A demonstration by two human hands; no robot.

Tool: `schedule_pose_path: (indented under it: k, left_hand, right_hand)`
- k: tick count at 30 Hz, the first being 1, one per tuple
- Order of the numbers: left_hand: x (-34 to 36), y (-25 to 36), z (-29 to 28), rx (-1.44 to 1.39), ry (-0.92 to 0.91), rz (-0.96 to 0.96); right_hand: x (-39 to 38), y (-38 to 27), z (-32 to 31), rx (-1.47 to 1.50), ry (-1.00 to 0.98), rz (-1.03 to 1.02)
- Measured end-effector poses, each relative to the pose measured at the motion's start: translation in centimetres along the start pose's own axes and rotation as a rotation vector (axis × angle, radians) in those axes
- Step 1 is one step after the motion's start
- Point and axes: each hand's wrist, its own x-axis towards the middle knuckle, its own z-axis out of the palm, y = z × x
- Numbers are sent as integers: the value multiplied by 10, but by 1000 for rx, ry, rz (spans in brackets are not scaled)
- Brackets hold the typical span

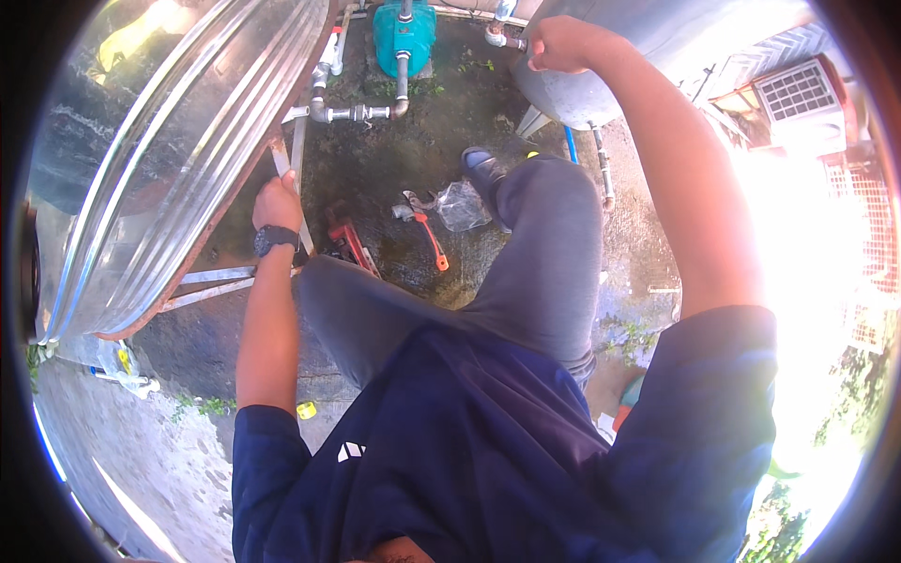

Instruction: The person uses a pipe wrench to loosen and remove a pipe fitting from a water tank assembly, then wraps the threads with white tape and reinstalls the fitting, tightening it with the wrench. Water leaks from the joint during the process.

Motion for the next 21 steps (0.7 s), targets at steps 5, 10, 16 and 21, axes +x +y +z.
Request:
schedule_pose_path:
  k: [5, 10, 16, 21]
  left_hand:
    - [2, 3, -3, 7, -44, -39]
    - [1, 17, -4, 31, -5, -117]
    - [3, 28, 6, 107, 103, -113]
    - [9, 36, 15, 177, 48, -351]
  right_hand:
    - [58, 22, 7, 88, 28, -60]
    - [170, 2, 41, 303, 111, -374]
    - [301, -44, 113, 353, 324, -799]
    - [391, -104, 157, 1081, 361, -613]
